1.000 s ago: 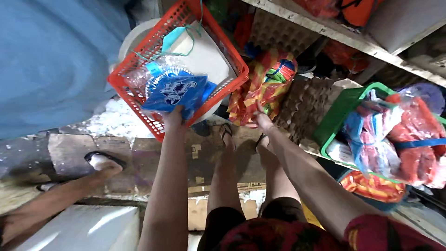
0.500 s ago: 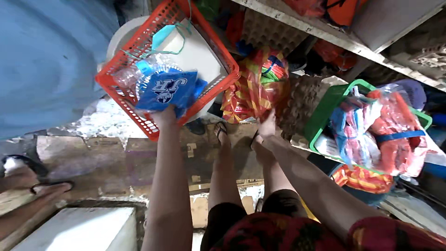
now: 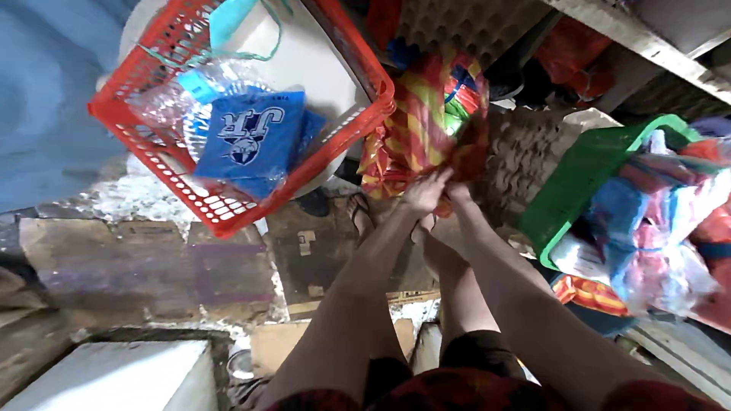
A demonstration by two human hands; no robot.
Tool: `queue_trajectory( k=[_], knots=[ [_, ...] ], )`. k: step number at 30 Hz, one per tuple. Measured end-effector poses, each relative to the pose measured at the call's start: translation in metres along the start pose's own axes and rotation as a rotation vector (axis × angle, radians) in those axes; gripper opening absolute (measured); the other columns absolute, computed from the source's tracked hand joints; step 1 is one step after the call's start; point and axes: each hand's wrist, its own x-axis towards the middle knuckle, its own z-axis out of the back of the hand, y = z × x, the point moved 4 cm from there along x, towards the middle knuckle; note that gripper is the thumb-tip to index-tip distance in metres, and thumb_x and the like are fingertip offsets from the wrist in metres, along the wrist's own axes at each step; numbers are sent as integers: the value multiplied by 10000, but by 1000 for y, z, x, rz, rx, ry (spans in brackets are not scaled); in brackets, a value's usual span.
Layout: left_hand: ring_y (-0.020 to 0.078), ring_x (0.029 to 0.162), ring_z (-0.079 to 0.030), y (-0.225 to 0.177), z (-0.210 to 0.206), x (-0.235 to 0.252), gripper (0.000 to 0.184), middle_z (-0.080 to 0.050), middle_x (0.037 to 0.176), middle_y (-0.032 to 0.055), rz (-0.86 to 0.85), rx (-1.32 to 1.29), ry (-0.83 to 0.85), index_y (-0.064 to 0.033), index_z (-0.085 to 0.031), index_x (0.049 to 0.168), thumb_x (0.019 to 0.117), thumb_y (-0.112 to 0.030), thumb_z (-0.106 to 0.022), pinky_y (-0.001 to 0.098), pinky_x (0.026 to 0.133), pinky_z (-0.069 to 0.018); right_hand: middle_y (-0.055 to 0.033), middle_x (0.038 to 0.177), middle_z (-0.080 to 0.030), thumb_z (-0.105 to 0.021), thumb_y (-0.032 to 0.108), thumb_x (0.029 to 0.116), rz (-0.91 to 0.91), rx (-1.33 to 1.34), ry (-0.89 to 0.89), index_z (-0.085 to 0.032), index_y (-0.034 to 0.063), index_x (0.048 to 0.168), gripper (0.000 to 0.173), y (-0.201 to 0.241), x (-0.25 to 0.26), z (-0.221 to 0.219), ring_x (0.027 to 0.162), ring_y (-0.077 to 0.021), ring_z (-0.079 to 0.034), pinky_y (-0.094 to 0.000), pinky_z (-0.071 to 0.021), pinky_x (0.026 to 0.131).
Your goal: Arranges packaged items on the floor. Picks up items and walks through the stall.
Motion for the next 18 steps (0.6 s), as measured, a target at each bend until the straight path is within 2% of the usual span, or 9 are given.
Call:
queue_trajectory(
  k=[2, 4, 7, 9, 12, 13, 15, 16, 18],
  knots=[
    [423, 1284, -569, 38, -4, 15, 563, -511, 1495, 229, 279, 35, 74, -252, -246, 1647, 1114, -372, -381, 602, 1108, -393, -328, 1446, -520, -441, 237, 1110, 143, -74, -185, -459, -114, 1452, 491, 17, 2, 7, 1373, -427, -499, -558, -380, 1151],
    [433, 1326, -530, 67, -1, 16, 558, -510, 1491, 244, 430, 108, 93, -162, -321, 1621, 1099, -322, -434, 597, 1158, -323, -255, 1446, -547, -527, 240, 1066, 340, -57, -377, -432, -27, 1501, 519, 40, 8, 14, 1368, -359, -520, -503, -416, 1152],
    [462, 1285, -565, 82, 23, 14, 603, -542, 1463, 241, 547, 112, 93, -103, -346, 1598, 1051, -244, -556, 632, 1063, -439, -217, 1471, -544, -554, 103, 1030, 593, -12, -488, -469, -17, 1482, 475, 91, 36, 12, 1385, -295, -523, -403, -416, 1168],
    [504, 1209, -600, 83, 38, 16, 706, -579, 1380, 287, 521, 111, 135, -125, -326, 1607, 988, -196, -659, 671, 948, -499, -224, 1527, -490, -532, 169, 1041, 632, -165, -486, -545, -11, 1438, 437, 118, 60, 7, 1441, -320, -460, -426, -369, 1198],
    [489, 1242, -582, 75, 44, 20, 785, -527, 1471, 238, 368, 136, 201, -299, -398, 1589, 908, -71, -716, 679, 952, -495, -263, 1587, -370, -528, 330, 1056, 475, -346, -451, -490, 72, 1517, 530, 131, 65, 7, 1443, -407, -416, -516, -388, 1160],
    [465, 1282, -557, 71, 38, 22, 678, -488, 1520, 204, 293, 174, 230, -289, -513, 1520, 916, -26, -673, 662, 984, -487, -283, 1547, -421, -550, 348, 1051, 426, -354, -445, -444, 62, 1539, 576, 131, 60, 9, 1407, -428, -462, -551, -412, 1131],
    [384, 1437, -411, 65, 19, 23, 422, -458, 1563, 117, 130, 239, 279, -204, -717, 1297, 943, 6, -624, 593, 1161, -351, -275, 1412, -574, -634, 280, 1004, 329, -353, -443, -365, 46, 1572, 671, 127, 46, 13, 1299, -432, -574, -596, -467, 1059],
    [373, 1475, -360, 61, 9, 23, 349, -444, 1580, 99, 69, 265, 309, -164, -750, 1223, 933, 0, -646, 583, 1201, -289, -264, 1362, -616, -669, 232, 969, 297, -384, -437, -365, 54, 1573, 699, 125, 40, 15, 1258, -435, -607, -614, -487, 1023],
    [369, 1468, -381, 57, -8, 22, 301, -456, 1573, 115, 53, 217, 335, -87, -747, 1191, 902, -22, -692, 581, 1194, -299, -269, 1375, -602, -721, 219, 935, 308, -432, -401, -459, 56, 1514, 656, 126, 34, 16, 1279, -447, -585, -627, -479, 1024]
  ],
)
